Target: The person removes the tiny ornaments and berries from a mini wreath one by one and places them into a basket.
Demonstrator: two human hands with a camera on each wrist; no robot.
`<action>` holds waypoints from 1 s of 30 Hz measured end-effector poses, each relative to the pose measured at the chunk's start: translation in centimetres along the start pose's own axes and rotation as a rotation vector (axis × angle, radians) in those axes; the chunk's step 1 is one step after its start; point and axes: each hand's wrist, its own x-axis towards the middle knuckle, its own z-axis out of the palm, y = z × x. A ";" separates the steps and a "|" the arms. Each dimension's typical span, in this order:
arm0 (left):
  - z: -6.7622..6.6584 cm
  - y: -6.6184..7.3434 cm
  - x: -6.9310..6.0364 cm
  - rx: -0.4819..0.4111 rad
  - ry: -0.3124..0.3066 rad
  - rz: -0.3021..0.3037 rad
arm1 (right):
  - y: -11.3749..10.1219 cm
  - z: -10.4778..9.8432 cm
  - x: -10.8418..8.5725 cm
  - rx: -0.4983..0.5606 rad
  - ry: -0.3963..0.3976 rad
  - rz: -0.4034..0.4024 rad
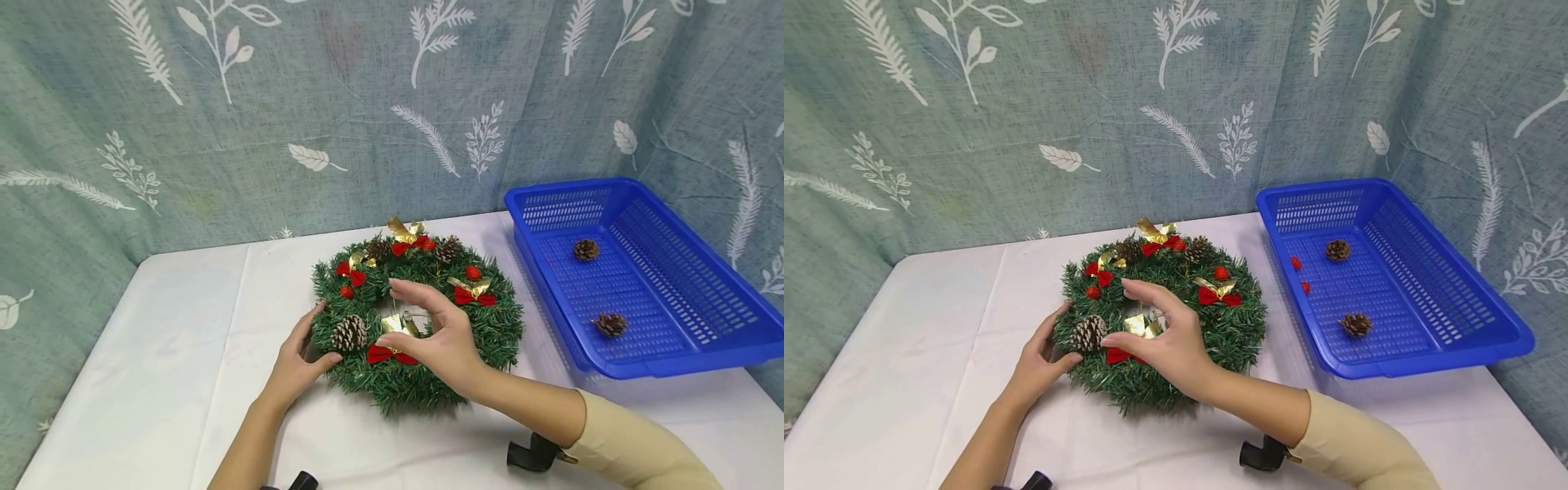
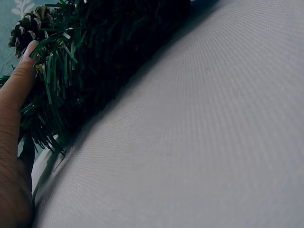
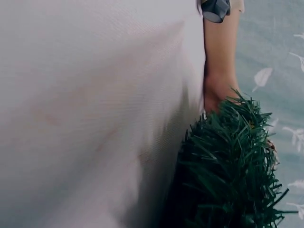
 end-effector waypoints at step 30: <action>0.0 -0.1 0.0 -0.022 0.002 0.035 | 3.3 3.9 0.2 -0.182 -0.095 0.077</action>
